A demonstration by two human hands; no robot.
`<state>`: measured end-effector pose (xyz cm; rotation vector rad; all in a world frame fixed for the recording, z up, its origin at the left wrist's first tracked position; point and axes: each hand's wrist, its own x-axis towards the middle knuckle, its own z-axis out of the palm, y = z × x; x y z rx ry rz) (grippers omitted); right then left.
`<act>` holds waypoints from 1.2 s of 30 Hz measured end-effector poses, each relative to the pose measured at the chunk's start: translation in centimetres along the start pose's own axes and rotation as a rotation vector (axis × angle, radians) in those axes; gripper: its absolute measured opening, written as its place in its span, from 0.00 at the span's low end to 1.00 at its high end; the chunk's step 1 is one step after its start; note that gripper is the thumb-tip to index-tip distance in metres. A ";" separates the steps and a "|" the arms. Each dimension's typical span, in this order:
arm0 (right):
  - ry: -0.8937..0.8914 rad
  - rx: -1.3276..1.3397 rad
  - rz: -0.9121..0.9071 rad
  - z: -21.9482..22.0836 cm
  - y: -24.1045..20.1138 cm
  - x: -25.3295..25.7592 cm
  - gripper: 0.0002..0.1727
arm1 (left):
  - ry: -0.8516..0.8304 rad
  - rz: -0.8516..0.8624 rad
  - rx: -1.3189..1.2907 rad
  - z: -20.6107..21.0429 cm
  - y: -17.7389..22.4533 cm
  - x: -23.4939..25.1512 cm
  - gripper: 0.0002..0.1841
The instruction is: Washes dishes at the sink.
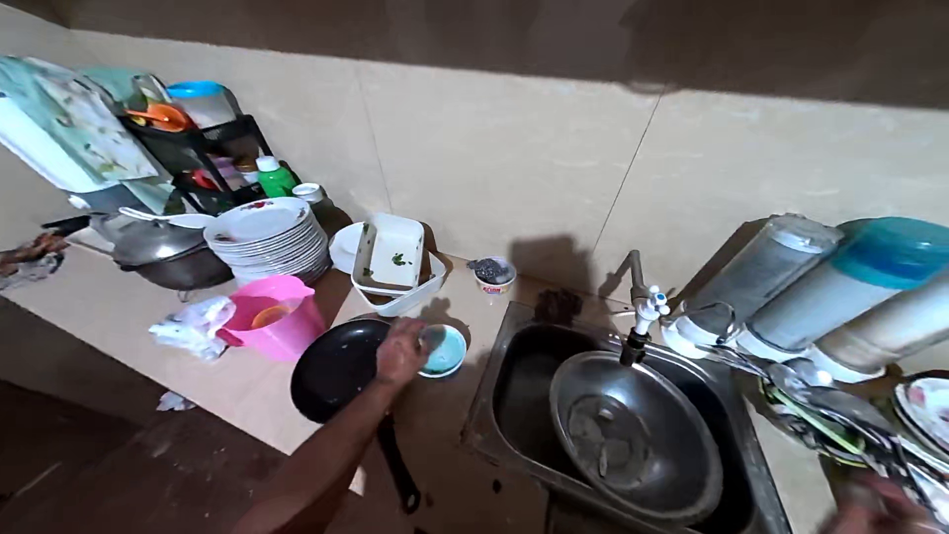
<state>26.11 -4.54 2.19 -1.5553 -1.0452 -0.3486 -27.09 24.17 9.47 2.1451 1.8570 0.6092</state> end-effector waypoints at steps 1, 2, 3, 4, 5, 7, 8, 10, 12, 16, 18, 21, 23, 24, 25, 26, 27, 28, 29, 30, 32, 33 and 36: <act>-0.096 0.039 -0.020 2.4 -2.2 -2.2 0.19 | 0.045 -0.072 -0.041 -0.9 -1.6 1.7 0.22; -0.175 0.067 -0.030 4.8 -4.1 -4.6 0.17 | 0.103 -0.152 -0.101 -1.6 -3.3 3.5 0.23; -0.237 0.085 -0.023 7.3 -5.6 -6.8 0.16 | 0.170 -0.221 -0.158 -2.3 -5.0 5.1 0.23; -0.281 0.085 -0.002 9.7 -7.0 -9.0 0.15 | 0.229 -0.283 -0.190 -3.1 -6.6 6.5 0.25; -0.331 0.078 0.074 11.7 -8.5 -11.0 0.14 | 0.269 -0.331 -0.204 -3.7 -8.2 7.8 0.27; -0.398 0.012 0.271 15.0 -10.7 -14.1 0.15 | 0.296 -0.387 -0.181 -4.7 -10.8 10.2 0.29; -0.399 -0.048 0.340 16.3 -11.1 -15.2 0.16 | 0.270 -0.399 -0.152 -4.9 -12.0 11.4 0.30; -0.341 -0.139 0.423 17.9 -11.8 -15.8 0.17 | 0.132 -0.414 -0.091 -5.3 -12.8 13.5 0.31; -0.340 -0.257 0.540 18.4 -12.3 -15.6 0.19 | -0.025 -0.416 -0.006 -6.0 -12.2 14.4 0.30; -0.477 -0.391 0.703 18.6 -12.9 -14.7 0.22 | 0.043 -0.340 -0.105 -7.2 -11.6 14.6 0.26; -0.534 -0.431 0.721 18.6 -13.1 -14.2 0.23 | 0.111 -0.353 -0.389 -6.9 -11.3 14.0 0.22; -0.619 -0.473 0.727 18.8 -13.4 -13.8 0.26 | 0.025 -0.379 -1.073 -4.8 -8.3 11.1 0.14; -0.645 -0.493 0.697 19.0 -13.5 -13.6 0.26 | -0.118 -0.425 -1.221 -3.2 -5.7 8.4 0.14; -0.663 -0.510 0.689 19.0 -13.6 -13.6 0.26 | -0.172 -0.438 -1.229 -2.4 -4.6 7.1 0.16; -0.683 -0.527 0.683 18.9 -13.8 -13.5 0.26 | -0.206 -0.413 -1.229 -1.4 -3.8 6.2 0.16; -0.715 -0.534 0.679 18.7 -14.0 -13.3 0.25 | -0.218 -0.370 -1.236 -0.2 -3.3 5.6 0.16; -0.764 -0.528 0.676 18.4 -14.1 -13.1 0.25 | -0.215 -0.322 -1.240 0.9 -3.3 5.4 0.16; -0.823 -0.511 0.682 18.2 -14.2 -12.8 0.25 | -0.193 -0.285 -1.243 1.9 -3.4 5.7 0.15; -0.871 -0.497 0.692 18.1 -14.2 -12.4 0.25 | -0.178 -0.261 -1.240 2.3 -3.3 5.9 0.15; -0.900 -0.482 0.701 18.1 -14.3 -12.3 0.25 | -0.162 -0.257 -1.229 2.2 -2.9 6.1 0.16; -0.895 -0.423 0.673 17.9 -13.8 -12.8 0.24 | -0.119 -0.260 -1.202 1.9 -2.1 5.8 0.17; -0.836 -0.353 0.633 17.7 -13.3 -13.1 0.23 | -0.087 -0.243 -1.198 2.1 -1.9 6.1 0.17; -0.403 -0.041 0.435 18.1 -11.0 -12.0 0.20 | -0.004 -0.208 -1.059 1.9 -0.7 6.6 0.15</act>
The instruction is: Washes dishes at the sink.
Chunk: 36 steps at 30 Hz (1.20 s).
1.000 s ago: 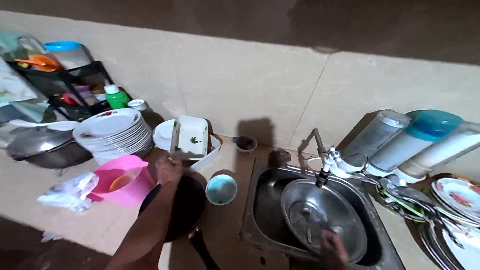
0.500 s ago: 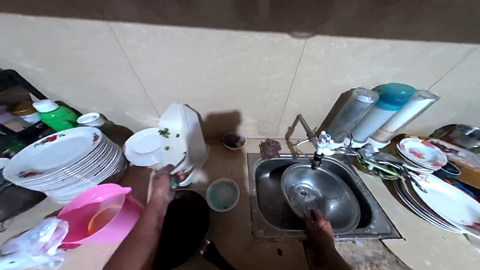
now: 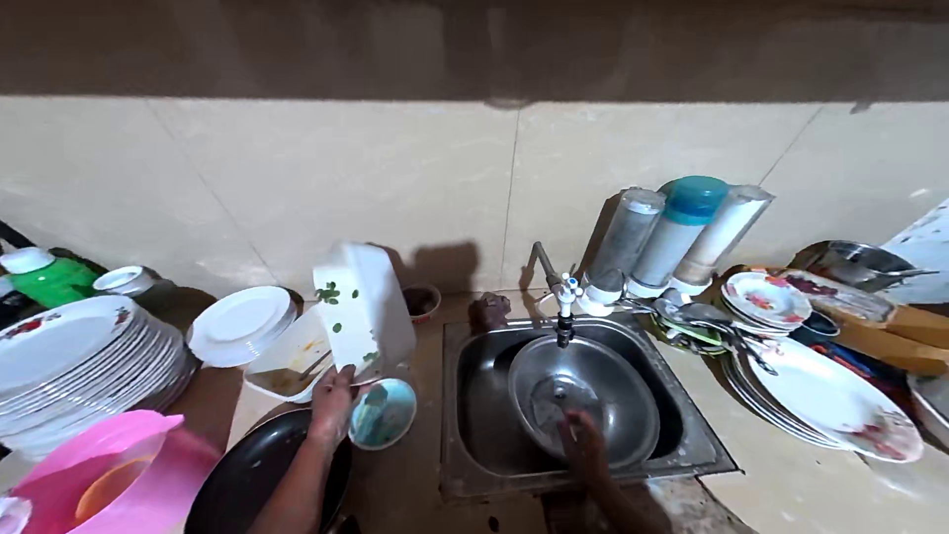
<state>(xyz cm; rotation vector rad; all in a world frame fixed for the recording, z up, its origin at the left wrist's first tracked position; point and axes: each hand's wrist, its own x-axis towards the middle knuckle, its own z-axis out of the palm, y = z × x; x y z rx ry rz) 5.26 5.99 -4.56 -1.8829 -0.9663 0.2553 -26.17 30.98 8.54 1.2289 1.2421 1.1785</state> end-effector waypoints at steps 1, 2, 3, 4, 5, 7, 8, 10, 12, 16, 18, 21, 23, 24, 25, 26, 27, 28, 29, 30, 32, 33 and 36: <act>0.158 0.042 -0.100 -0.5 -0.3 2.0 0.20 | 0.005 0.042 0.134 0.2 0.6 -0.2 0.15; 0.228 0.075 -0.153 -1.6 -1.3 4.3 0.22 | -0.003 0.084 0.315 0.3 1.3 -0.5 0.17; 0.256 0.092 -0.201 -3.0 -3.0 6.7 0.24 | -0.026 0.124 0.510 0.7 2.0 -1.0 0.17; 0.281 0.100 -0.258 -4.2 -4.9 9.2 0.25 | -0.071 0.149 0.687 1.3 2.8 -1.6 0.17; 0.290 0.107 -0.306 -5.1 -7.0 11.6 0.27 | -0.128 0.155 0.830 2.4 3.6 -2.5 0.18; 0.249 0.116 -0.327 -5.8 -10.6 15.7 0.28 | -0.239 0.146 1.022 5.2 4.3 -4.7 0.19; 0.184 0.104 -0.281 -5.8 -12.2 17.2 0.27 | -0.284 0.142 1.074 6.7 4.1 -5.6 0.18; 0.085 0.068 -0.140 -5.2 -14.6 19.4 0.22 | -0.356 0.125 1.127 9.5 3.5 -7.5 0.19; 0.084 0.044 -0.092 -4.4 -14.9 20.4 0.21 | -0.410 0.098 1.144 11.7 2.5 -8.8 0.19; 0.029 0.086 -0.225 -4.5 -12.7 20.8 0.21 | -0.510 0.000 1.128 15.1 0.8 -10.0 0.21; -0.012 0.210 -0.242 -5.1 -11.8 21.5 0.21 | -0.526 -0.041 1.106 16.5 0.3 -10.4 0.19; -0.146 0.358 -0.222 -6.3 -11.2 22.6 0.23 | -0.524 -0.041 1.039 17.7 -0.9 -10.8 0.17; -0.273 0.404 -0.192 -7.1 -11.3 23.2 0.23 | -0.538 -0.071 1.001 18.1 -1.4 -10.9 0.16; -0.314 0.421 -0.179 -7.3 -11.3 23.5 0.24 | -0.548 -0.087 0.994 18.3 -1.5 -11.0 0.16; -0.339 0.439 -0.172 -7.4 -11.4 23.7 0.24 | -0.550 -0.093 0.991 18.5 -1.5 -11.2 0.16; -0.351 0.457 -0.166 -7.4 -11.4 23.8 0.25 | -0.542 -0.089 0.997 18.7 -1.5 -11.3 0.16; -0.356 0.467 -0.156 -7.4 -11.6 23.9 0.25 | -0.529 -0.071 1.007 18.9 -1.3 -11.5 0.16; -0.355 0.477 -0.143 -7.4 -11.8 24.0 0.26 | -0.509 -0.037 1.022 19.1 -1.1 -11.7 0.16; -0.359 0.492 -0.127 -7.4 -11.9 24.1 0.27 | -0.484 0.018 1.031 19.2 -0.9 -11.9 0.16; -0.360 0.498 -0.112 -7.3 -12.1 24.1 0.27 | -0.450 0.097 1.033 19.2 -0.7 -12.1 0.16; -0.373 0.478 -0.081 -7.3 -12.6 23.9 0.27 | -0.371 0.278 1.020 19.2 -0.7 -12.2 0.15; -0.382 0.447 -0.059 -7.4 -13.0 23.8 0.27 | -0.352 0.329 1.030 19.3 -0.4 -12.1 0.15; -0.415 0.416 -0.014 -7.7 -13.6 23.9 0.27 | -0.372 0.329 1.168 19.8 1.5 -12.1 0.17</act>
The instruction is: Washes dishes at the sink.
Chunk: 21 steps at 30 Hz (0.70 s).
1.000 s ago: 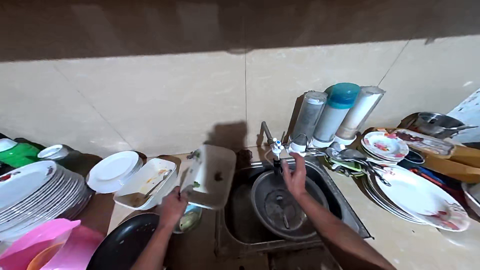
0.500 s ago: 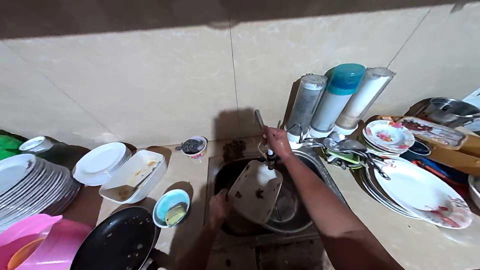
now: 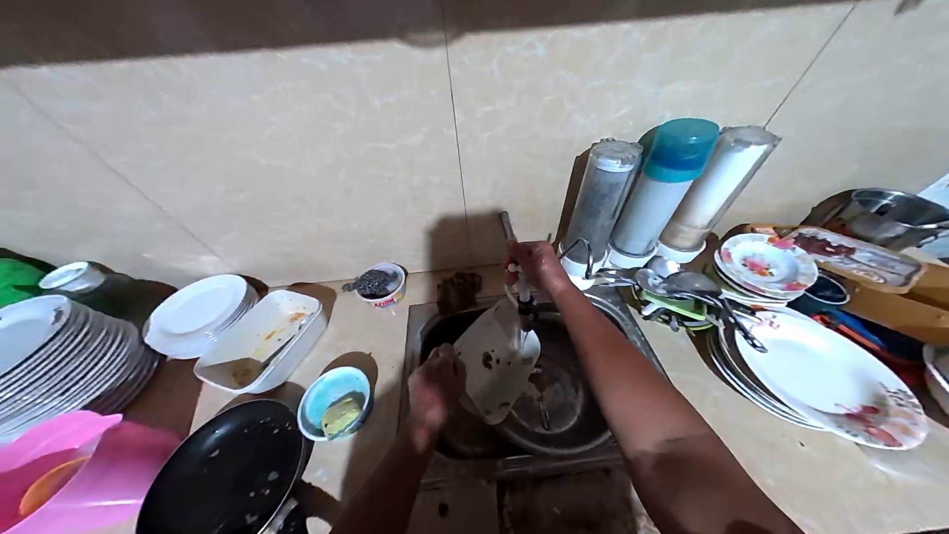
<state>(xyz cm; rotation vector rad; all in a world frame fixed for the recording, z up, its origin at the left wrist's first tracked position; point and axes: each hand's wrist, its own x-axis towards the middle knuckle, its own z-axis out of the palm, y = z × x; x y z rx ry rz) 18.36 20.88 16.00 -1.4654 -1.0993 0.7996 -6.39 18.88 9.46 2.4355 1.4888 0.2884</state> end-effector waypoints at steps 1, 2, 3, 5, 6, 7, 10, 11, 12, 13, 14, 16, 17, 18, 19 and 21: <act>-0.006 0.017 -0.007 0.0 0.1 0.0 0.27 | -0.014 -0.007 0.039 -0.4 0.3 0.1 0.17; -0.006 0.036 -0.028 0.0 0.3 -0.1 0.27 | -0.028 -0.019 0.063 -0.7 0.4 0.2 0.18; 0.002 0.051 -0.057 0.1 0.6 -0.2 0.28 | -0.036 -0.035 0.071 -0.9 0.5 0.4 0.18; 0.039 0.059 -0.124 0.7 1.7 -0.8 0.30 | -0.062 -0.081 0.036 -1.1 0.2 0.7 0.18; 0.069 0.074 -0.171 0.9 2.5 -1.0 0.29 | -0.064 -0.098 0.000 -1.1 -0.1 0.8 0.18; 0.112 0.108 -0.234 1.1 3.8 -1.3 0.28 | -0.059 -0.108 -0.038 -1.0 -0.6 0.9 0.18; 0.384 0.301 -0.213 2.2 10.1 -3.9 0.30 | 0.011 -0.103 -0.109 -0.2 -1.8 0.7 0.18; 0.475 0.370 -0.100 2.8 12.8 -5.4 0.31 | 0.038 -0.114 -0.125 0.2 -1.9 0.6 0.18; 0.509 0.418 0.056 3.6 15.0 -7.3 0.32 | 0.045 -0.140 -0.139 0.6 -1.8 0.6 0.18; 0.485 0.453 0.222 4.8 17.0 -9.1 0.33 | 0.032 -0.172 -0.162 1.1 -1.5 0.5 0.18; 0.419 0.501 0.365 6.1 18.5 -10.8 0.35 | 0.002 -0.193 -0.190 1.7 -1.1 0.3 0.18; 0.222 0.654 0.519 8.0 19.4 -14.0 0.35 | -0.085 -0.197 -0.229 3.0 -0.4 -0.3 0.18; 0.197 0.768 0.560 8.6 19.1 -14.9 0.31 | -0.097 -0.180 -0.222 3.8 -0.1 -0.7 0.18; 0.207 0.851 0.589 8.9 19.0 -15.2 0.28 | -0.078 -0.159 -0.173 4.5 0.2 -1.2 0.18; 0.219 0.885 0.604 8.9 19.2 -15.2 0.27 | -0.019 -0.124 -0.106 5.0 0.5 -1.4 0.20; 0.223 0.899 0.598 8.6 19.8 -14.9 0.26 | 0.174 0.048 -0.086 5.4 1.4 -1.2 0.21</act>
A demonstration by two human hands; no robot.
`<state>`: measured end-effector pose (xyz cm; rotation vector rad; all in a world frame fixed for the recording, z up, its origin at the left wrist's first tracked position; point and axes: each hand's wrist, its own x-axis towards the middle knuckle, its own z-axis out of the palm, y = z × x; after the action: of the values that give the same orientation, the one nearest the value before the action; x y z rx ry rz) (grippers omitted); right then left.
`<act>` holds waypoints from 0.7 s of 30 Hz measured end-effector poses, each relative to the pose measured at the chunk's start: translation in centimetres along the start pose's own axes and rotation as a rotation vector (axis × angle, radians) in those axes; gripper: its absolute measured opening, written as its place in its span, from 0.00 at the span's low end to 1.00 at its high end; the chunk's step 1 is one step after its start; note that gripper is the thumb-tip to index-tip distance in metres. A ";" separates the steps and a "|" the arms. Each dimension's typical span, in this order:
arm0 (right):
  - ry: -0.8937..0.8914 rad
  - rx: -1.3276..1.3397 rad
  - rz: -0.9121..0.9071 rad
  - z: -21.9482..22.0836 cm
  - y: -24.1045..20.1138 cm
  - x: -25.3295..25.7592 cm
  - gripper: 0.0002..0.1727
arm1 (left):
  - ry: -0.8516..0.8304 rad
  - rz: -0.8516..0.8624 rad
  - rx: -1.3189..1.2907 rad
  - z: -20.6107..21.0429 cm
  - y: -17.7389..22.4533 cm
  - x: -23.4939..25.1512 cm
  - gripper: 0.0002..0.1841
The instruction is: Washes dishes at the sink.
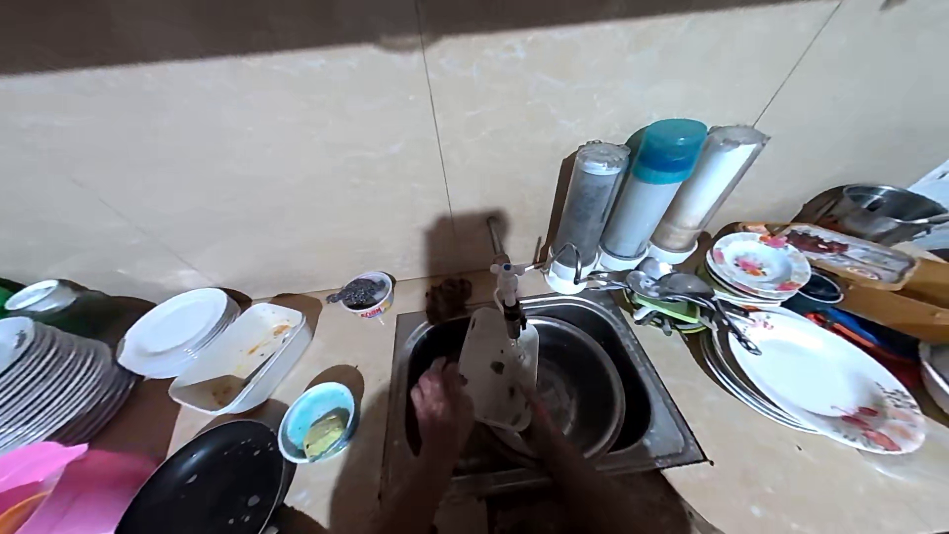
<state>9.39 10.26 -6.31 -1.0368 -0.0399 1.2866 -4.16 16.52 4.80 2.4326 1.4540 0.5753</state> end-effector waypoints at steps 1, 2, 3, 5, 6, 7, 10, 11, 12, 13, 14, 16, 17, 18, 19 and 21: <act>-0.027 0.013 -0.006 -0.3 0.1 0.3 0.26 | -0.046 0.056 -0.001 -0.5 1.2 0.5 0.19; -0.071 0.027 -0.012 -0.6 0.2 0.4 0.27 | -0.179 0.141 0.050 -0.9 2.5 1.1 0.21; -0.111 0.028 -0.024 -0.6 0.2 0.3 0.28 | -0.302 0.209 0.106 -0.6 3.3 2.1 0.21; -0.130 0.007 -0.043 -0.4 0.0 -0.4 0.29 | -0.541 0.187 0.102 1.1 3.8 4.8 0.22; -0.127 -0.010 -0.052 -0.3 -0.1 -0.7 0.29 | -0.602 0.146 0.084 1.9 3.8 5.9 0.24; -0.132 -0.025 -0.066 -0.4 -0.1 -1.0 0.30 | -0.610 0.127 0.079 2.8 3.5 6.7 0.26; -0.158 -0.027 -0.152 -1.0 0.0 -1.5 0.31 | -0.611 0.179 0.145 5.0 3.5 6.9 0.28; -0.154 -0.016 -0.191 -1.3 0.1 -1.7 0.31 | -0.650 0.248 0.158 5.8 3.7 6.1 0.28; -0.135 -0.015 -0.234 -1.6 0.0 -1.7 0.33 | -0.685 0.346 0.133 7.0 3.6 5.4 0.28; -0.094 -0.027 -0.277 -1.7 -0.2 -1.8 0.32 | -0.720 0.440 0.105 7.9 3.6 4.8 0.28; -0.039 -0.039 -0.308 -1.9 -0.3 -1.8 0.31 | -0.790 0.487 0.076 8.0 3.9 4.4 0.26; 0.065 -0.066 -0.361 -2.1 -0.4 -1.5 0.31 | -0.940 0.492 0.086 7.0 4.3 4.6 0.21; 0.099 -0.088 -0.399 -2.3 -0.4 -1.4 0.33 | -0.981 0.461 0.122 6.6 4.2 5.2 0.20; 0.118 -0.118 -0.444 -2.5 -0.5 -1.4 0.35 | -0.966 0.401 0.162 6.2 4.0 5.6 0.23; 0.128 -0.157 -0.496 -2.6 -0.7 -1.5 0.36 | -0.934 0.330 0.199 5.7 3.9 5.9 0.26; 0.131 -0.225 -0.583 -2.5 -0.8 -1.7 0.38 | -0.899 0.298 0.232 5.7 3.8 5.9 0.26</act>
<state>10.82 7.43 -6.34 -1.1875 -0.3678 0.6924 3.89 19.89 2.49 2.5321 0.8069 -0.6245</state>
